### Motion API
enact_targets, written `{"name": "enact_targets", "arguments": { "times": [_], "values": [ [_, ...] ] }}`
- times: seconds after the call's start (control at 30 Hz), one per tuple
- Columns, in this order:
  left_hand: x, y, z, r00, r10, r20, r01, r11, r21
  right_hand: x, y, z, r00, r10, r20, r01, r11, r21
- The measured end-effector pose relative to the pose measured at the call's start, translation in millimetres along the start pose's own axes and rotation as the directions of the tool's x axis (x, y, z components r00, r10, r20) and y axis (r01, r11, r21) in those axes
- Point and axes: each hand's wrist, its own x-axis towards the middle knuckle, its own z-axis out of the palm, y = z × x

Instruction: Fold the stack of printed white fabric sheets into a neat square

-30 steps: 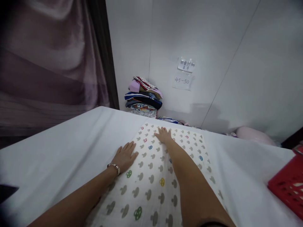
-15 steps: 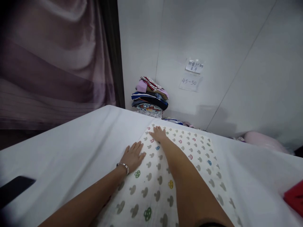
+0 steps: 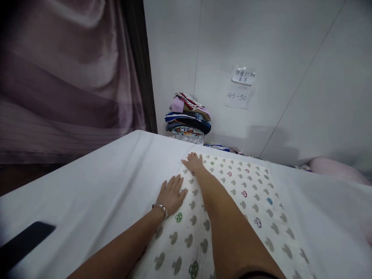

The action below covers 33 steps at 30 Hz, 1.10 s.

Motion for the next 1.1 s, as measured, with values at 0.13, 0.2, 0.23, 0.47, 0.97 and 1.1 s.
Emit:
{"name": "enact_targets", "arguments": {
  "times": [0.13,0.2,0.23,0.47,0.97,1.1],
  "values": [
    [0,1,0.4,1.000,0.001,-0.008,-0.001,1.000,-0.022,2,0,1,1.000,0.006,0.001,-0.006,1.000,-0.012],
    [0,1,0.4,1.000,-0.003,-0.012,0.002,1.000,-0.027,-2,0,1,1.000,0.005,-0.015,-0.006,1.000,-0.018],
    [0,1,0.4,1.000,-0.003,-0.015,0.003,1.000,-0.026,-4,0,1,1.000,0.000,-0.019,-0.001,1.000,-0.018],
    [0,1,0.5,1.000,0.001,-0.006,-0.001,1.000,0.003,-11,-8,-4,1.000,-0.005,0.024,0.004,1.000,0.030],
    [1,2,-3.8,1.000,0.011,-0.013,-0.010,0.999,0.037,-90,-20,-3,0.993,-0.121,-0.003,0.121,0.988,0.099],
    [1,3,-6.5,1.000,0.006,-0.008,-0.006,0.999,0.040,-127,-17,-13,0.998,-0.059,-0.021,0.061,0.991,0.120]
  ]
}}
